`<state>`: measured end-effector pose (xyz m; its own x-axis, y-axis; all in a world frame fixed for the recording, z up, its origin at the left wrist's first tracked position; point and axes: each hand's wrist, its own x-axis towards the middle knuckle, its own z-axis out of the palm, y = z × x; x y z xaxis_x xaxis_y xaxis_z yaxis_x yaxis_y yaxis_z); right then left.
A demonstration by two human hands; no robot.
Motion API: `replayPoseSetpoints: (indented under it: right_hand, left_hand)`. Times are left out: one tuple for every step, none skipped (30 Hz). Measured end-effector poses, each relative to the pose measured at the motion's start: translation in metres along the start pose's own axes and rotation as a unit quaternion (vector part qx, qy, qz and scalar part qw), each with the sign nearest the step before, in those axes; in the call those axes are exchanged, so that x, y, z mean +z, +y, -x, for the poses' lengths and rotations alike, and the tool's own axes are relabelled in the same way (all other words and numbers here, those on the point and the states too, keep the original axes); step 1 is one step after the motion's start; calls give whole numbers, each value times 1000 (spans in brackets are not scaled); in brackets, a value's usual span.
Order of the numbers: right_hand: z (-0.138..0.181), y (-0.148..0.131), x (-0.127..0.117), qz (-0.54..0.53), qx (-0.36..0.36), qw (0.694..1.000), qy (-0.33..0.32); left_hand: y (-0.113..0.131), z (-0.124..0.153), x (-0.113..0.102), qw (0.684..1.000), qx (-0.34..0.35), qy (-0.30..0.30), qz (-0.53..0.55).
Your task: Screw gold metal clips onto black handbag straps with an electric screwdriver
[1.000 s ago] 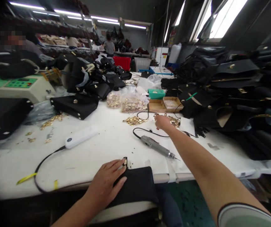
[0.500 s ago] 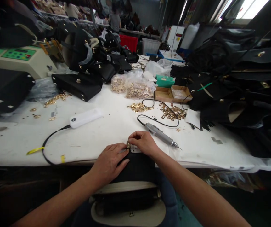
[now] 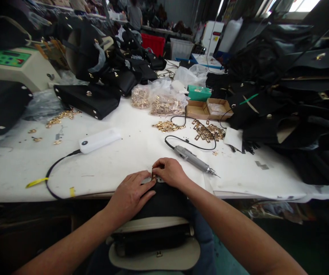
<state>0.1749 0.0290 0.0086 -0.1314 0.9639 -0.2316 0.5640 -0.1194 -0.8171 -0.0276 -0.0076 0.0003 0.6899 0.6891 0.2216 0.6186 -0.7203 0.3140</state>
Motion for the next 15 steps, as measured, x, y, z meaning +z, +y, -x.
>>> replayPoseSetpoints:
  right_hand:
    - [-1,1,0,12,1,1000,1]
    - [-1,1,1,25,1,1000,3]
    - [-2,2,2,39,-2,999,6]
    - [-2,2,2,51,-4,999,9]
    - [-3,2,3,60,-4,998,9]
    - [-3,2,3,66,-2,998,8]
    - [-4,2,2,69,-1,998,5]
    - [-4,1,1,72,0,997,1]
    - [-5,1,0,74,-3,997,-5]
    - [-6,0,-2,73,-10,997,-13]
    - [-6,0,-4,70,-19,997,-24]
    - [-6,0,-6,64,-29,997,-34]
    - [-6,1,-8,56,-35,997,-40]
    - [-6,1,-9,46,-34,998,-41]
    - [-6,2,-10,39,-28,998,-36]
  left_hand:
    - [0,0,0,1000,-1,-4,-2]
    - [1,-1,-1,1000,-1,-9,-3]
    - [1,-1,-2,1000,-1,-14,-5]
    - [2,-1,-2,1000,-3,-19,-7]
    - [2,-2,-3,1000,-5,-24,-10]
    - [3,-2,-3,1000,-7,-28,-13]
    - [3,-2,-4,999,-7,-31,-15]
    - [4,-3,-4,999,-7,-33,-18]
    - [4,-3,-4,999,-7,-34,-20]
    - [5,-4,-5,999,-5,-36,-21]
    - [5,-4,-5,999,-3,-38,-22]
    - [5,-5,-5,999,-1,-41,-22]
    - [5,-5,-6,999,0,-43,-22]
    - [5,-6,-6,999,-1,-46,-21]
    - [5,-6,-7,999,-2,-49,-20]
